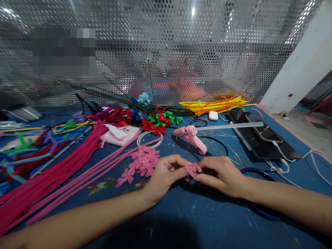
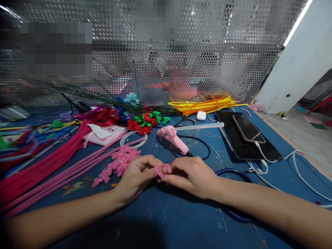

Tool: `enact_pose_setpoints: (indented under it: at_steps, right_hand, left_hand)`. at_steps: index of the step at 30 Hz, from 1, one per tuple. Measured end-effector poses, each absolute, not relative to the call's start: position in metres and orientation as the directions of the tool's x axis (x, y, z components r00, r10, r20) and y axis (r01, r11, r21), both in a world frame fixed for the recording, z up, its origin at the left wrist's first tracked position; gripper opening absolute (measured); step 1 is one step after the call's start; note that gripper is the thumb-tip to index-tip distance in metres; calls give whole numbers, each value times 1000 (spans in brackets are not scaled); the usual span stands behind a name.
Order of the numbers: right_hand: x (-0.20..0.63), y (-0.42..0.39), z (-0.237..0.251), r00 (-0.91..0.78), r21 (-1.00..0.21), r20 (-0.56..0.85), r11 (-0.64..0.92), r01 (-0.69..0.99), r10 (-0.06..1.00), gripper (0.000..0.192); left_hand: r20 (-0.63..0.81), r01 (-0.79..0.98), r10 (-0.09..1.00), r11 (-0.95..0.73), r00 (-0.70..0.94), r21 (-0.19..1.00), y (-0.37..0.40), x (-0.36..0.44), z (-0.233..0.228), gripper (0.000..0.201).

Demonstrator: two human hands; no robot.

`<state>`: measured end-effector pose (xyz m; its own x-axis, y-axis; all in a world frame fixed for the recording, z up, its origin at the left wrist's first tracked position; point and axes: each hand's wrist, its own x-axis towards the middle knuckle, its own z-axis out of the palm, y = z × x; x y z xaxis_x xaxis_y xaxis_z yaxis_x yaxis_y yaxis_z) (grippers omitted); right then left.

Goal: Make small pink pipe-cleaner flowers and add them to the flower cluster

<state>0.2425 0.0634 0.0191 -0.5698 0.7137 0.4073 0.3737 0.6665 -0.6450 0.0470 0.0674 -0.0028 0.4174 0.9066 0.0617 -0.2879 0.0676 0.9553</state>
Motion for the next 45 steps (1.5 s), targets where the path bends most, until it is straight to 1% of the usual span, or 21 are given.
enact_pose_setpoints:
  at_steps: [2,4,9,12,15,18,24,29,39,42,45]
  right_hand:
    - [243,64,20,-566,-656,405,659,368,718,21]
    - [243,64,20,-559,-659,409,657,366,721,22]
    - [244,64,18,-564,-631,435,684,366,702,20]
    - [245,64,15,-589,-560,455,729,393,667,17]
    - [246,65,14,-621,-494,458,763,417,636,19]
    - [245,66,13,-625,-474,447,762,441,640,22]
    - [245,66,13,-602,-426,461,758,493,651,22]
    - [245,67,10,-606,-400,457,759,514,651,22]
    - [245,67,5,-595,-300,512,778,552,620,25]
    - [245,67,5,-609,-298,497,781,549,618,26]
    - [244,66,6,-625,-321,480,786,528,615,27]
  left_hand:
    - [61,-297,906,73,419,952,68,48,-3,2]
    - [64,-307,905,76,420,949,69,48,-3,3]
    - [87,-309,903,53,421,950,71,49,-3,3]
    - [78,-248,909,29,409,968,71,48,-5,3]
    - [59,-146,924,-4,377,989,71,49,-4,3]
    - [52,-73,930,-27,364,997,70,50,-2,4]
    - [59,-49,919,-43,390,998,65,51,6,7]
    - [40,30,938,-54,345,998,65,54,10,6]
    - [-13,86,951,-15,308,996,68,52,7,11]
    - [-20,56,945,2,326,998,69,53,6,12]
    - [-16,17,942,11,335,1000,69,53,6,13]
